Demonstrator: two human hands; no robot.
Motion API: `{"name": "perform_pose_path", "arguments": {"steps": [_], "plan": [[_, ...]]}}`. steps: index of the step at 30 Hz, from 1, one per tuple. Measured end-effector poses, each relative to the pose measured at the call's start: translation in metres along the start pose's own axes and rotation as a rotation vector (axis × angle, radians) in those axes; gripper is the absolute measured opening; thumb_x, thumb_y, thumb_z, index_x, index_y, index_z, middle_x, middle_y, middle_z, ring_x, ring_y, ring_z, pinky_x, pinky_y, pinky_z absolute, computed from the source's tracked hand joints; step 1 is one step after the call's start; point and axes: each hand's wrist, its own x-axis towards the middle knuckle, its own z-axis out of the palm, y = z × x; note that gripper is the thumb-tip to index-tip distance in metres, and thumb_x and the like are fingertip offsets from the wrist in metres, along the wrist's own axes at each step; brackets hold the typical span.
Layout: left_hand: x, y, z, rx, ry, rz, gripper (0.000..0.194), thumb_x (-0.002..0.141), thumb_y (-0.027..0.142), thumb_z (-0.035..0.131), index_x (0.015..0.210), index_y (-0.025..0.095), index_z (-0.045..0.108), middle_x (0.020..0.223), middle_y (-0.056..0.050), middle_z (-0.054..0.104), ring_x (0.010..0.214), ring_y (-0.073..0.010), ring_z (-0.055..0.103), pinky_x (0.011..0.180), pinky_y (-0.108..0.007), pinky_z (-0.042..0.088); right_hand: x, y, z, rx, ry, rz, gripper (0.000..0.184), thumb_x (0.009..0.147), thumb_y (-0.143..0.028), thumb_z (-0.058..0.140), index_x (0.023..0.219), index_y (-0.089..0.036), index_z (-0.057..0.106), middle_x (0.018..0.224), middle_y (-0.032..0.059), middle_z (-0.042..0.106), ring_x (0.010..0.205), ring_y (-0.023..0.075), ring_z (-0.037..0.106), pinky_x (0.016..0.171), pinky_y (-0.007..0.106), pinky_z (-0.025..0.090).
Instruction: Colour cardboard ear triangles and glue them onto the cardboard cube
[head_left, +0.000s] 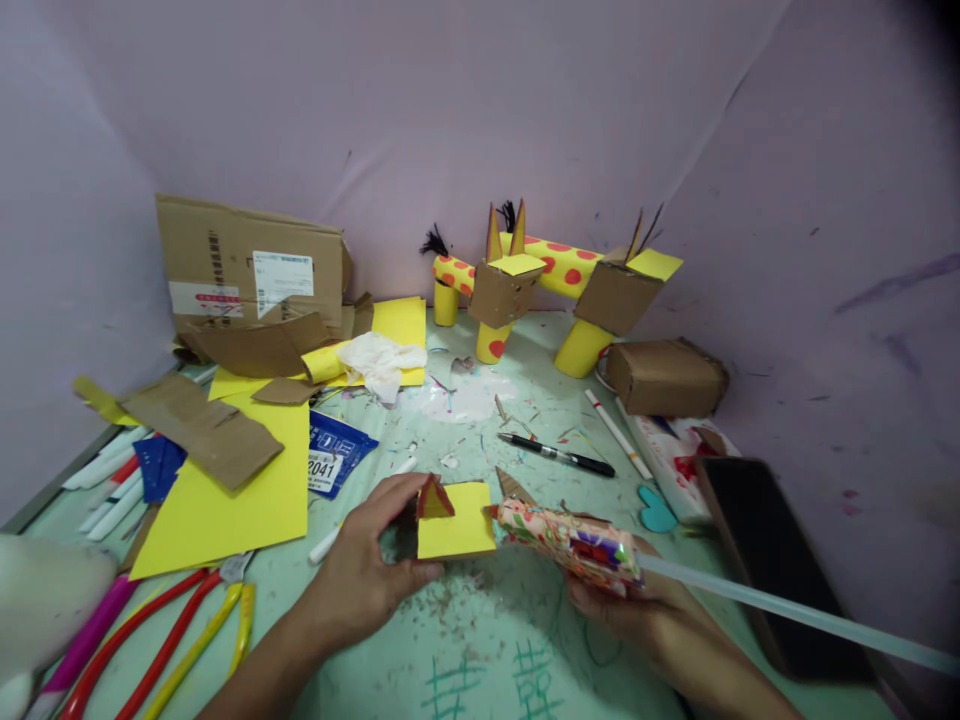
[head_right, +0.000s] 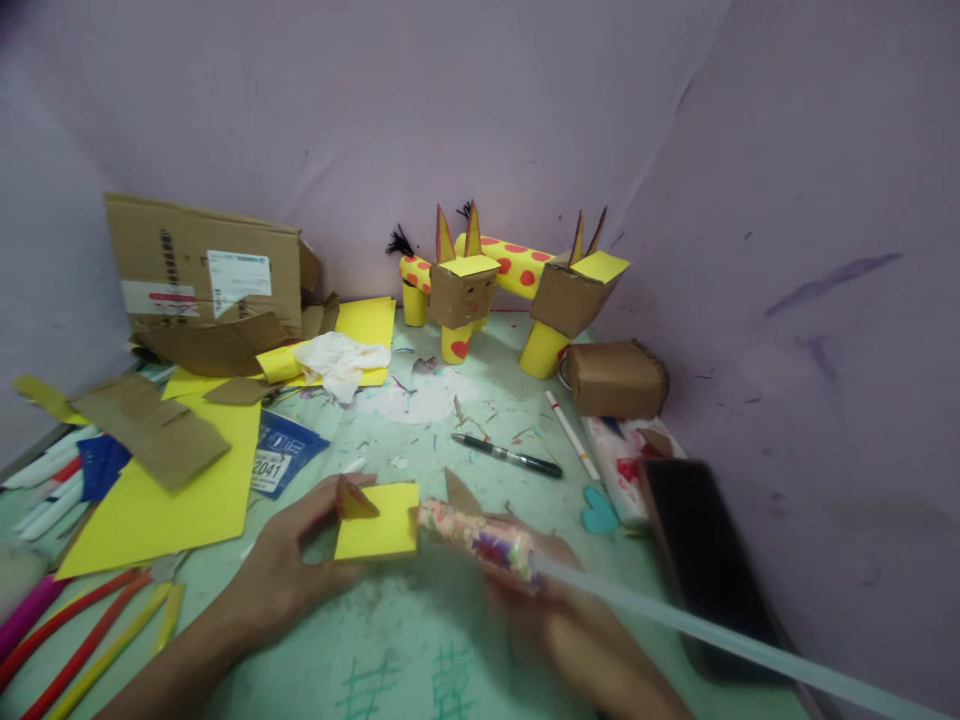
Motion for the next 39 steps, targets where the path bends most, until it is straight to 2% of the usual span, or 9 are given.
{"name": "perform_pose_path", "arguments": {"steps": [4,9,13,19,24,29,34,37,39], "plan": [[0.000,-0.003,0.000,0.014,-0.002,0.026,0.063,0.065,0.030,0.071,0.125,0.022,0.052,0.133,-0.010,0.051,0.126,-0.0310,0.042,0.105,-0.052,0.034,0.000,0.000,0.001,-0.013,-0.021,0.008,0.034,0.068,-0.025,0.065,0.100,-0.022,0.073,0.093,0.0066,0.074,0.088,0.0322,0.065,0.076,0.042,0.053],[-0.001,-0.001,0.000,0.007,0.017,0.031,0.062,0.064,0.028,0.072,0.124,0.022,0.053,0.133,-0.010,0.051,0.126,-0.0308,0.043,0.105,-0.051,0.034,0.001,-0.007,0.003,0.020,-0.083,-0.039,0.035,0.073,-0.024,0.062,0.107,-0.024,0.071,0.107,0.0047,0.072,0.098,0.0309,0.063,0.086,0.041,0.050],[-0.001,0.003,-0.001,0.015,-0.005,-0.005,0.062,0.065,0.030,0.072,0.123,0.020,0.053,0.133,-0.010,0.051,0.126,-0.0303,0.042,0.106,-0.049,0.033,-0.002,-0.017,0.003,0.015,-0.068,-0.040,0.035,0.073,-0.025,0.063,0.107,-0.024,0.071,0.110,0.0059,0.071,0.103,0.0318,0.062,0.089,0.041,0.049],[0.000,0.003,-0.001,0.015,-0.008,0.011,0.062,0.066,0.031,0.072,0.123,0.020,0.053,0.134,-0.010,0.051,0.127,-0.0294,0.042,0.107,-0.048,0.033,-0.002,-0.012,0.003,-0.010,-0.048,-0.034,0.038,0.072,-0.027,0.062,0.109,-0.022,0.071,0.105,0.0061,0.073,0.099,0.0328,0.063,0.086,0.042,0.050],[0.000,0.002,-0.001,0.009,0.001,0.037,0.062,0.065,0.029,0.073,0.123,0.022,0.053,0.133,-0.009,0.052,0.125,-0.0297,0.043,0.106,-0.048,0.035,-0.001,-0.007,0.004,-0.011,-0.045,0.003,0.037,0.071,-0.030,0.061,0.105,-0.022,0.072,0.099,0.0056,0.074,0.091,0.0324,0.064,0.076,0.040,0.053],[0.001,0.005,-0.002,-0.004,0.005,0.050,0.060,0.065,0.028,0.072,0.122,0.021,0.055,0.131,-0.010,0.053,0.123,-0.0306,0.046,0.103,-0.050,0.037,-0.001,-0.010,0.004,-0.024,-0.058,-0.009,0.034,0.071,-0.031,0.061,0.102,-0.021,0.072,0.096,0.0071,0.073,0.092,0.0330,0.063,0.077,0.041,0.052],[0.000,0.005,-0.002,-0.001,0.015,0.013,0.063,0.063,0.026,0.072,0.123,0.021,0.055,0.132,-0.010,0.053,0.124,-0.0307,0.045,0.105,-0.049,0.035,0.000,-0.008,0.003,0.007,0.007,0.015,0.032,0.066,-0.029,0.064,0.095,-0.022,0.074,0.089,0.0063,0.074,0.088,0.0317,0.064,0.073,0.039,0.053],[0.001,0.005,-0.002,0.003,0.016,-0.014,0.064,0.062,0.027,0.073,0.123,0.020,0.055,0.133,-0.010,0.052,0.124,-0.0308,0.045,0.106,-0.050,0.034,0.001,-0.006,0.000,0.014,0.000,0.076,0.027,0.067,-0.029,0.065,0.092,-0.021,0.074,0.085,0.0056,0.074,0.084,0.0302,0.065,0.070,0.038,0.053],[0.001,0.004,-0.002,-0.001,0.020,-0.027,0.064,0.062,0.027,0.072,0.123,0.021,0.055,0.132,-0.010,0.053,0.122,-0.0314,0.047,0.105,-0.051,0.034,0.001,-0.004,-0.004,0.052,0.004,0.078,0.029,0.069,-0.030,0.067,0.096,-0.021,0.073,0.088,0.0062,0.074,0.086,0.0296,0.065,0.073,0.040,0.052]]}}
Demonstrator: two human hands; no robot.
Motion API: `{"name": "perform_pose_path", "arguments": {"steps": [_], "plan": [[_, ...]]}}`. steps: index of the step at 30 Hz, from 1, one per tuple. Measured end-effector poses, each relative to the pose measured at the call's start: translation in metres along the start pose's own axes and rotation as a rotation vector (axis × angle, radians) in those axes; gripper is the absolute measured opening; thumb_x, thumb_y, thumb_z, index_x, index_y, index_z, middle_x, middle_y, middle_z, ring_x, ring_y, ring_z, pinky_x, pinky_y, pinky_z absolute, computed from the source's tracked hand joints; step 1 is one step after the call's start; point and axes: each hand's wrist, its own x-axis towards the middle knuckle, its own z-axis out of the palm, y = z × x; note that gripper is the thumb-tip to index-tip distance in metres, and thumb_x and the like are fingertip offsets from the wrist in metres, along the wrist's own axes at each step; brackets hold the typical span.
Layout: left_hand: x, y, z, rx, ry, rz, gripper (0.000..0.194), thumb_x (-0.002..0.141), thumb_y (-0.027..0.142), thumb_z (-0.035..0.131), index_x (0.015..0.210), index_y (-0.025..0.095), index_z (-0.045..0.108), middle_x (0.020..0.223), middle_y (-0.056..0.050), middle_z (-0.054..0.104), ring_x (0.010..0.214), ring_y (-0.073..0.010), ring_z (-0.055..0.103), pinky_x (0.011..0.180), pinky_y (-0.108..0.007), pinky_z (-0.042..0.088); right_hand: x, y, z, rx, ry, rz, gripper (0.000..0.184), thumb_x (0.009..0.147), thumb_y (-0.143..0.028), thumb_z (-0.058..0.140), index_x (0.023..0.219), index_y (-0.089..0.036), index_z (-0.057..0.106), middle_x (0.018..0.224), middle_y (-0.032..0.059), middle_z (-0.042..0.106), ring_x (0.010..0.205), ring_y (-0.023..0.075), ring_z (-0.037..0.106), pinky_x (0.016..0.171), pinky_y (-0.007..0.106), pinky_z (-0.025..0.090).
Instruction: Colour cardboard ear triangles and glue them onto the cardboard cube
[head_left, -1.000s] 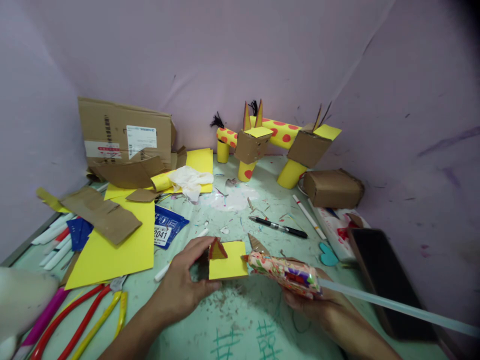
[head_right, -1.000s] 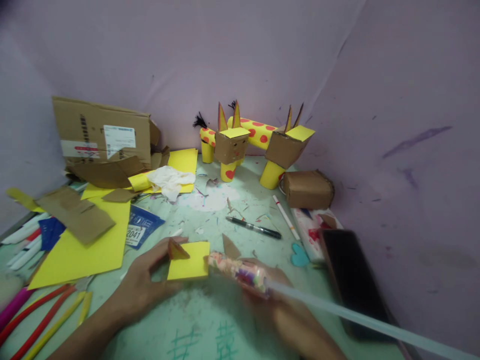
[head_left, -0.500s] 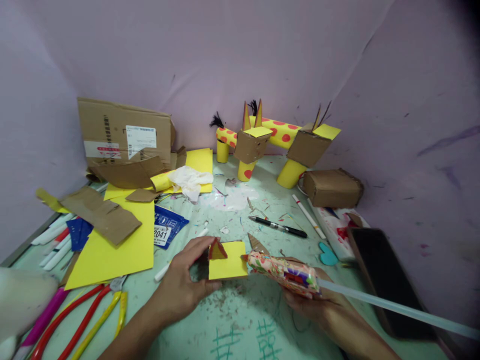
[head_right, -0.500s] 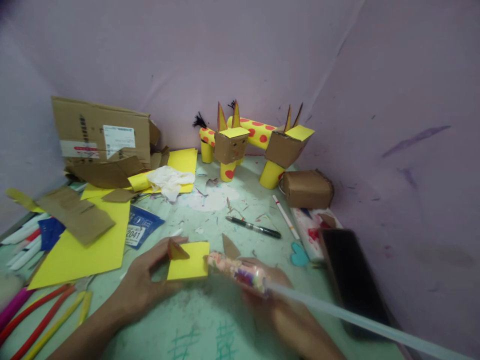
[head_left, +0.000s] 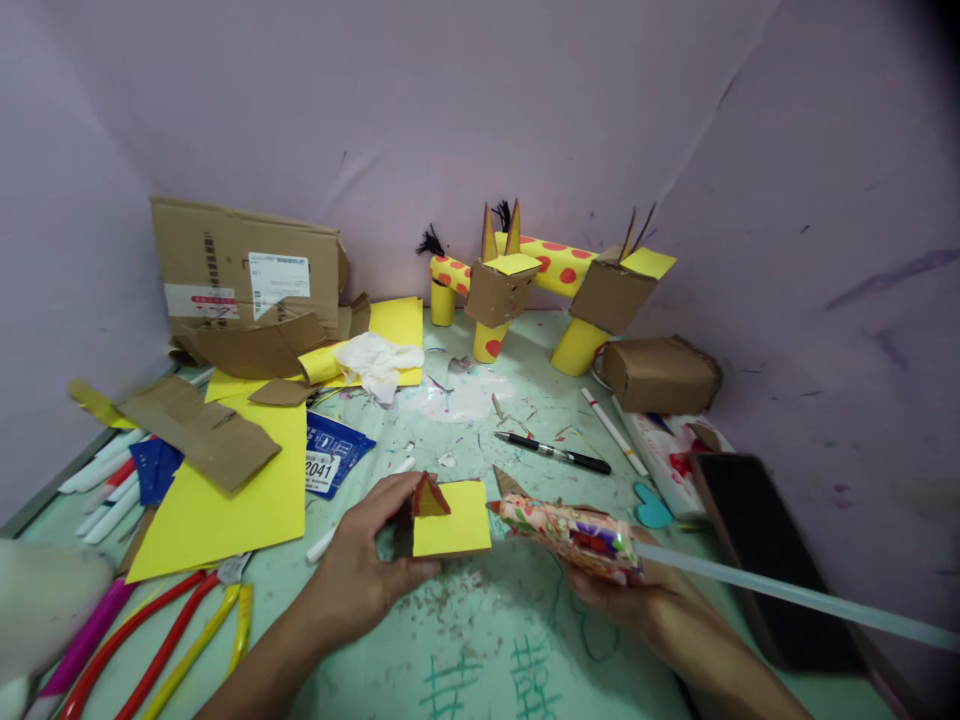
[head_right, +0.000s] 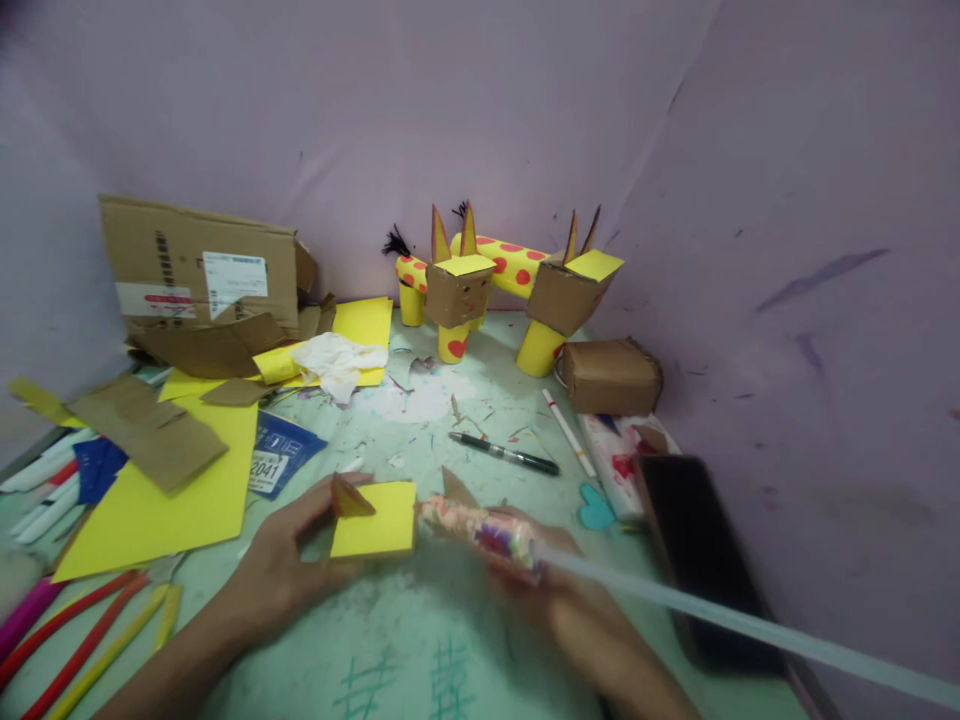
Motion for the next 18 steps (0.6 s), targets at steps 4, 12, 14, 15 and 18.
{"name": "perform_pose_path", "arguments": {"steps": [4,12,14,15,18], "plan": [[0.000,-0.006,0.002,-0.012,0.013,-0.027,0.067,0.061,0.029,0.072,0.125,0.020,0.053,0.132,-0.011,0.054,0.119,-0.0325,0.050,0.103,-0.054,0.036,0.004,0.005,-0.007,0.025,0.033,-0.083,0.035,0.068,-0.033,0.071,0.100,-0.018,0.070,0.094,0.0080,0.072,0.088,0.0299,0.064,0.073,0.038,0.051],[0.001,-0.013,0.004,-0.112,0.028,0.036,0.067,0.063,0.038,0.072,0.125,0.021,0.051,0.132,-0.009,0.054,0.122,-0.0315,0.047,0.105,-0.048,0.035,0.038,-0.007,-0.007,0.223,0.314,-0.042,0.022,0.065,-0.032,0.072,0.070,-0.019,0.054,0.059,-0.0039,0.055,0.053,0.0134,0.052,0.052,0.025,0.040],[0.001,-0.011,0.004,-0.112,0.013,0.044,0.067,0.065,0.039,0.071,0.126,0.022,0.050,0.130,-0.009,0.054,0.120,-0.0313,0.049,0.103,-0.049,0.037,0.049,-0.014,-0.009,0.225,0.318,-0.030,0.019,0.062,-0.028,0.070,0.067,-0.019,0.054,0.059,-0.0034,0.055,0.052,0.0131,0.052,0.051,0.025,0.041],[0.001,-0.010,0.004,-0.112,0.005,0.052,0.066,0.066,0.039,0.070,0.126,0.022,0.050,0.130,-0.009,0.055,0.119,-0.0312,0.050,0.102,-0.050,0.037,0.054,-0.015,-0.010,0.217,0.326,-0.027,0.018,0.061,-0.026,0.070,0.065,-0.018,0.054,0.058,-0.0034,0.055,0.051,0.0124,0.051,0.051,0.025,0.040],[0.003,-0.010,0.004,-0.115,0.004,0.075,0.066,0.066,0.041,0.069,0.126,0.021,0.050,0.129,-0.010,0.055,0.117,-0.0307,0.051,0.102,-0.051,0.037,0.066,-0.015,-0.010,0.183,0.364,-0.029,0.018,0.058,-0.021,0.073,0.065,-0.017,0.056,0.059,-0.0037,0.055,0.052,0.0111,0.048,0.051,0.024,0.039]]}}
